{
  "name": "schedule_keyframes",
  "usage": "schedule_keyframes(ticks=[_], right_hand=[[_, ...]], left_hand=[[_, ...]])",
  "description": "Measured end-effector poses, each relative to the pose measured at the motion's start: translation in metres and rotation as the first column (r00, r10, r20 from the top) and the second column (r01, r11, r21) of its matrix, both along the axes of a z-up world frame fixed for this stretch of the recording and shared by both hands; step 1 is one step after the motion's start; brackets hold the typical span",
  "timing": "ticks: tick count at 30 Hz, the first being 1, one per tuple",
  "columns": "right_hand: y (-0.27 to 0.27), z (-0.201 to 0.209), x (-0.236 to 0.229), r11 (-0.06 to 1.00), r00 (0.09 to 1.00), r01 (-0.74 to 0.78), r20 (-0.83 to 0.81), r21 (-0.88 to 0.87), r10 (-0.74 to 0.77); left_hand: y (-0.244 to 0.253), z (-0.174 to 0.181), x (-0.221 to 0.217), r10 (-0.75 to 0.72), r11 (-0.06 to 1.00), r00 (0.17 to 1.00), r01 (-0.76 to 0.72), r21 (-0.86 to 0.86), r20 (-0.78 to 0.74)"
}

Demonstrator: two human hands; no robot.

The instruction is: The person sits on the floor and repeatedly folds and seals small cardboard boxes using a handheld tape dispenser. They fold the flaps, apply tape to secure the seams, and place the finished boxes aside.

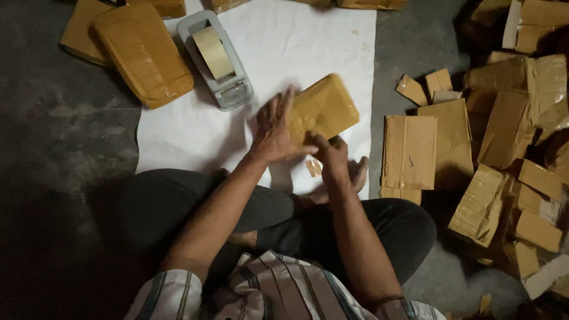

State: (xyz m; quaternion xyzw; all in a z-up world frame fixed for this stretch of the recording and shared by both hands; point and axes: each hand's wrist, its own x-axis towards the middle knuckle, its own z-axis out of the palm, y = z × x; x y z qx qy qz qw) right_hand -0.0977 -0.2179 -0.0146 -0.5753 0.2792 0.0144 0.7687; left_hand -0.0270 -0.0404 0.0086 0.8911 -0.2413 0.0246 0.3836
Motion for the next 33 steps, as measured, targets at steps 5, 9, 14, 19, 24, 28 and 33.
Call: schedule_keyframes(ticks=[5, 9, 14, 19, 24, 28, 33], right_hand=[[-0.022, 0.007, 0.017, 0.949, 0.957, 0.288, 0.007, 0.131, -0.291], [-0.033, 0.016, 0.021, 0.907, 0.922, 0.360, 0.067, 0.218, -0.382], [-0.076, 0.012, 0.045, 0.878, 0.872, 0.389, 0.198, 0.279, -0.449], [-0.157, -0.007, 0.090, 0.872, 0.849, 0.413, 0.234, 0.263, -0.473], [-0.213, -0.025, 0.128, 0.847, 0.856, 0.458, 0.121, 0.268, -0.502], [-0.198, -0.013, 0.139, 0.921, 0.895, 0.338, 0.238, 0.193, -0.378], [-0.102, 0.005, 0.145, 0.986, 0.987, 0.153, -0.056, 0.073, -0.149]], left_hand=[[0.003, -0.026, 0.007, 0.204, 0.978, 0.922, -0.210, 0.018, -0.328], [0.004, -0.041, 0.003, 0.185, 0.970, 0.850, -0.078, 0.229, -0.493], [0.000, -0.045, -0.008, 0.027, 0.933, 0.861, 0.160, 0.322, -0.508], [0.001, -0.050, -0.001, 0.009, 0.950, 0.873, 0.144, 0.276, -0.488], [-0.003, -0.046, 0.000, 0.057, 0.964, 0.879, 0.076, 0.256, -0.474], [-0.005, -0.047, 0.004, 0.068, 0.970, 0.870, 0.058, 0.237, -0.488], [-0.004, -0.064, 0.005, 0.055, 0.967, 0.865, 0.077, 0.241, -0.499]])
